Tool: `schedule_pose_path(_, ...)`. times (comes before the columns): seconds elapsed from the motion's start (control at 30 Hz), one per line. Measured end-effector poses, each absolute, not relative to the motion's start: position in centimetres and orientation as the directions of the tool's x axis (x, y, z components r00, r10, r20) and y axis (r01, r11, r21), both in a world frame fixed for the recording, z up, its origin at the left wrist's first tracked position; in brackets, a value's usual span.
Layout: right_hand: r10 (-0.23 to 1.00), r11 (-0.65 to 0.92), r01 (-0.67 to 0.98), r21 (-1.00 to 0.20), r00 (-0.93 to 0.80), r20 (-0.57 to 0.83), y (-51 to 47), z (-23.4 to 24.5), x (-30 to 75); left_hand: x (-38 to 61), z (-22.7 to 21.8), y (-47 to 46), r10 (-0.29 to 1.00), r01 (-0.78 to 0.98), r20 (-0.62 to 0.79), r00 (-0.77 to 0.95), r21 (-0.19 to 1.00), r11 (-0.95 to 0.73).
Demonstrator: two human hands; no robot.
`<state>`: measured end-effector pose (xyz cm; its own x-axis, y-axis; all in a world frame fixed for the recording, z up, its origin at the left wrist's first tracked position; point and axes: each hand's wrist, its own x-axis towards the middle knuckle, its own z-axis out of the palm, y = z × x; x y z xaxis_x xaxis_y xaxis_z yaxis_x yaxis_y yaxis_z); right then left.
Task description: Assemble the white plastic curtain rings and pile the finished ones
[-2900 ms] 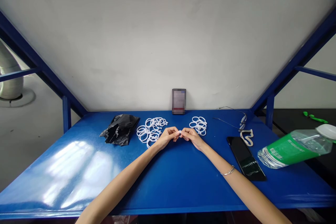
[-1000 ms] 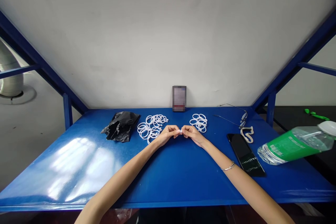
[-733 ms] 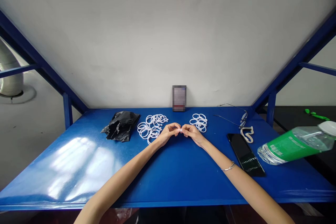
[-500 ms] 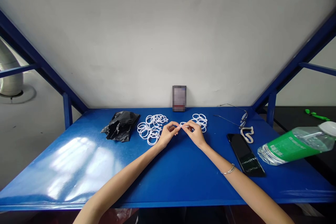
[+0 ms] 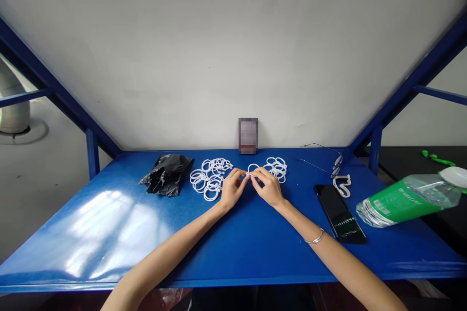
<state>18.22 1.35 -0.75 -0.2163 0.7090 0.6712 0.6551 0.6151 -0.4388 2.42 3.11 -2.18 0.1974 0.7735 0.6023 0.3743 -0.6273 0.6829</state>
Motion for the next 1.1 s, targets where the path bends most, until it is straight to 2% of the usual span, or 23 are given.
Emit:
schedule_pose_path(0.3, 0.768, 0.557, 0.659, -0.505, -0.176, 0.616, 1.2, -0.8, 18.1, 2.3, -2.3, 3.2, 0.749, 0.413, 0.629, 0.207, 0.638, -0.650)
schedule_pose_path(0.53, 0.810, 0.542, 0.628, -0.558, -0.213, 0.547, 1.6, -1.3, 18.3, 2.2, -3.0, 3.4, 0.709, 0.489, 0.662, 0.243, 0.547, -0.679)
schedule_pose_path(0.73, 0.810, 0.542, 0.618, -0.570, -0.202, 0.551, 1.7, -1.2, 18.4, 2.1, -3.4, 3.5, 0.684, 0.519, 0.683, 0.255, 0.500, -0.693)
schedule_pose_path(1.1, 0.785, 0.558, 0.610, -0.563, -0.167, 0.596, 1.8, -1.2, 18.4, 2.1, -3.2, 3.6, 0.696, 0.498, 0.690, 0.197, 0.542, -0.677)
